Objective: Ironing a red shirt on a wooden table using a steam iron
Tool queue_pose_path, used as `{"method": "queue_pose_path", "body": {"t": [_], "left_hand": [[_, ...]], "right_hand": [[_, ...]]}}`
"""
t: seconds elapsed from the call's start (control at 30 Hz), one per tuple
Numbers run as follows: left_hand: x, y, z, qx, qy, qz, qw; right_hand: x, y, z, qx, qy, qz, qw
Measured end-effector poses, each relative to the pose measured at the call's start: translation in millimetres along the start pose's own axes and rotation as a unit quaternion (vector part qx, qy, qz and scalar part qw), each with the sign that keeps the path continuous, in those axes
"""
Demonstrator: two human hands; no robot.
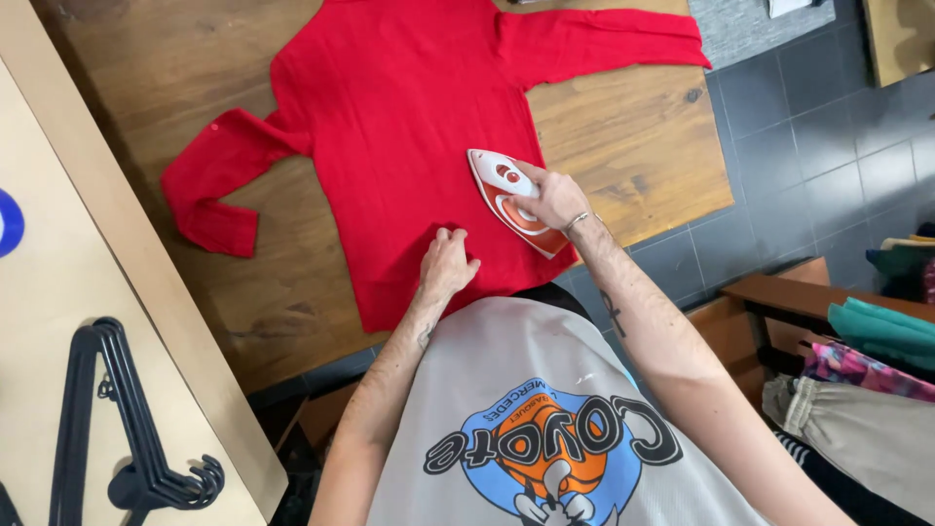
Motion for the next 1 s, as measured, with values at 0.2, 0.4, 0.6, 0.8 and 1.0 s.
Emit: {"method": "queue_pose_path", "body": {"t": [0.2,0.4,0.6,0.8,1.0], "left_hand": [[-27,-27,23,-0.022,0.003,0.029,0.999],[-22,-25,29,0.022,-0.059,0.034,0.997],[-37,-39,27,0.015,-0.033,0.065,0.997],[-61,-55,23,0.036,-0.031,0.085,0.995],[-68,-10,46,0.172,0.006,0.141,0.975]], "right_hand": [[-15,-1,26,-0.042,0.002,-0.006,0.999],[1,-7,35,-0.07,0.001,0.023,0.997],[9,-8,51,-0.098,0.021,0.018,0.995],[16,2,72,-0.136,0.047,0.069,0.987],[41,-8,86,-0.179,0.095,0.102,0.974]]}}
Point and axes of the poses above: each hand's wrist, its own z-axis away from the middle knuckle, its own y-axis out of the back of the hand, x = y × z, the point moved 3 cm from there along -z, towards the middle knuckle, and after that the axes turned 7 degrees about z, right-handed, at the moved point
